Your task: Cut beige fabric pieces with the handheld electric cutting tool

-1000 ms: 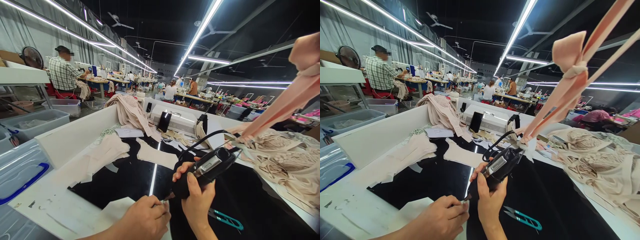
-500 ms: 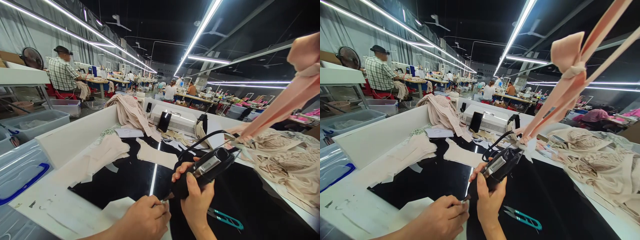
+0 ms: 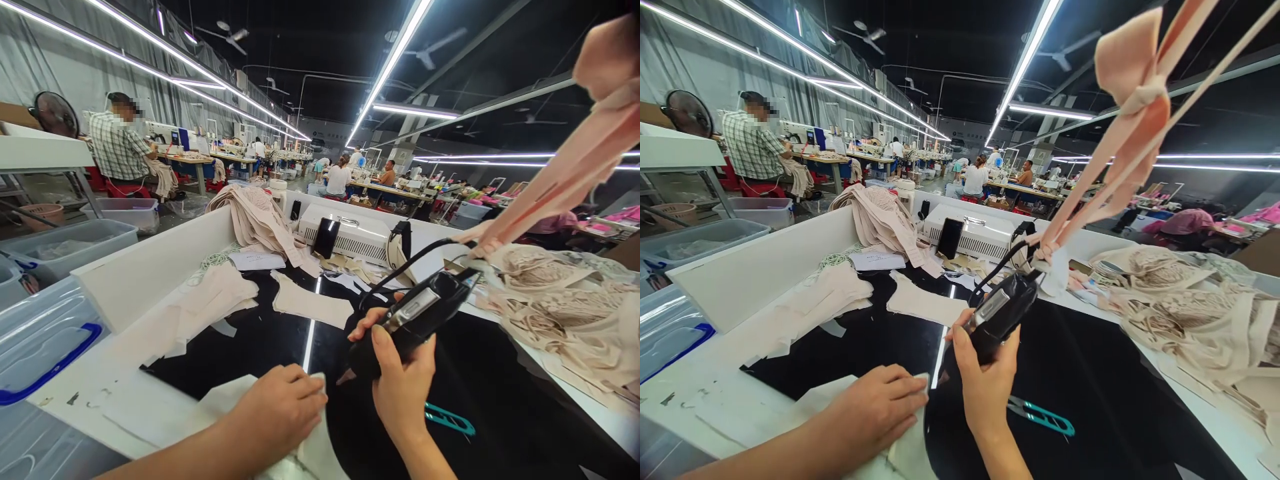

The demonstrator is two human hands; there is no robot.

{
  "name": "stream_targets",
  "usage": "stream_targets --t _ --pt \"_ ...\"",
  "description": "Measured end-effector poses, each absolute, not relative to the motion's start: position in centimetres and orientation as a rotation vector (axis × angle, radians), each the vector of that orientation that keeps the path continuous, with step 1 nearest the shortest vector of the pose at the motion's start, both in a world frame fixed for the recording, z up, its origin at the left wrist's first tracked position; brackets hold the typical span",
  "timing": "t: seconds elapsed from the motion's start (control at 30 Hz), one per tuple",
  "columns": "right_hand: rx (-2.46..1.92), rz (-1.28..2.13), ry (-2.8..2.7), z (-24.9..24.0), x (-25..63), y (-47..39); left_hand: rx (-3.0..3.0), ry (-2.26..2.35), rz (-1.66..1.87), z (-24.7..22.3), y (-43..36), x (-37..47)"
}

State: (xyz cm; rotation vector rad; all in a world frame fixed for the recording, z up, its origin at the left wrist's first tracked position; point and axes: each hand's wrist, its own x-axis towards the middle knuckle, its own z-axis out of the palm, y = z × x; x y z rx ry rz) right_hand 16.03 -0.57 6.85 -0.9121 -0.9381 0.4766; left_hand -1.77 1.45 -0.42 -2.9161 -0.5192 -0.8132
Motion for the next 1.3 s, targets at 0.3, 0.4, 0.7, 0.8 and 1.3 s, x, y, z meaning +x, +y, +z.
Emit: stream_targets --t 0.3,0.4,0.7,0.8,1.3 --pt "-1.085 0.352 -0.925 8.3 17.3 -3.9 -2.776 -0.653 -0.829 1.6 2.6 -4.8" --pt "-1.007 0.406 -0.897 7.7 17.0 -4.7 -2.822 -0.529 -0.944 1.9 0.9 -4.0" --pt "-0.891 0.526 -0.908 6.3 16.5 -5.4 -2.891 -0.227 -0.864 1.0 -1.3 -2.4" --pt "-0.859 0.545 -0.926 6.0 16.2 -5.4 -2.864 -0.252 -0.848 0.5 -0.9 -2.6" --pt "-0.833 0.554 -0.975 5.2 15.9 -4.9 -2.860 -0.242 -0.890 0.6 -0.9 -2.4"
